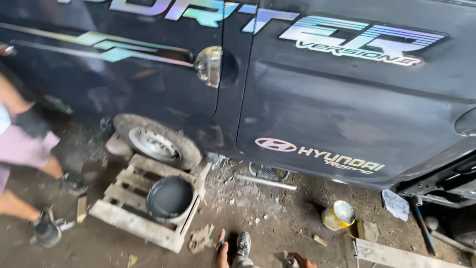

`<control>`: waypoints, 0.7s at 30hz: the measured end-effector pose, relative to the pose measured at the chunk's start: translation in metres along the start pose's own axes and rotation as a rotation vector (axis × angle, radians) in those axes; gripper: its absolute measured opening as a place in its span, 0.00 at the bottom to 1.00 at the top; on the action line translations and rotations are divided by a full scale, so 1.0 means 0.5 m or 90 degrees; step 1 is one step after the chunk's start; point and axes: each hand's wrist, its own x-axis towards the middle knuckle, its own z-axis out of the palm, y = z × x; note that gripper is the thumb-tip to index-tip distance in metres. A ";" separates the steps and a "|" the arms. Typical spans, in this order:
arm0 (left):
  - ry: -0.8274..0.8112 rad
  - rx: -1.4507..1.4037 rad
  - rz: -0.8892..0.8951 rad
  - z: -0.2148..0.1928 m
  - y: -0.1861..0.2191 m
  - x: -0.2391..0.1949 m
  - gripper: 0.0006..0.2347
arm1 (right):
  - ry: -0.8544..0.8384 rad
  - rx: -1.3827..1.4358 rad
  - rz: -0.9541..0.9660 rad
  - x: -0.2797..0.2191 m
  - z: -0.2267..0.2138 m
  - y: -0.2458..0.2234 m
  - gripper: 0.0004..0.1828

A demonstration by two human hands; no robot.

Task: The person cleans the side of a dark-colored Hyundai truck using a white cloth and a dark sponge. They repeatedly wipe the vehicle's body, dip the sponge into a bucket of water, and scrub the surface, focusing on the area around the 'Hyundai Racing' and 'PDR' decals.

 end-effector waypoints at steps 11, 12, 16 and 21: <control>-0.028 0.113 -0.113 0.093 0.121 -0.343 0.27 | 0.042 0.016 -0.099 -0.367 -0.114 -0.266 0.40; -0.047 0.118 -0.131 0.106 0.151 -0.357 0.27 | 0.027 0.034 -0.074 -0.405 -0.134 -0.289 0.36; -0.058 0.101 -0.142 0.138 0.211 -0.440 0.27 | 0.034 0.002 -0.206 -0.466 -0.157 -0.231 0.33; 0.067 0.057 -0.175 0.104 0.072 -0.522 0.27 | -0.018 -0.003 -0.197 -0.563 -0.202 -0.116 0.31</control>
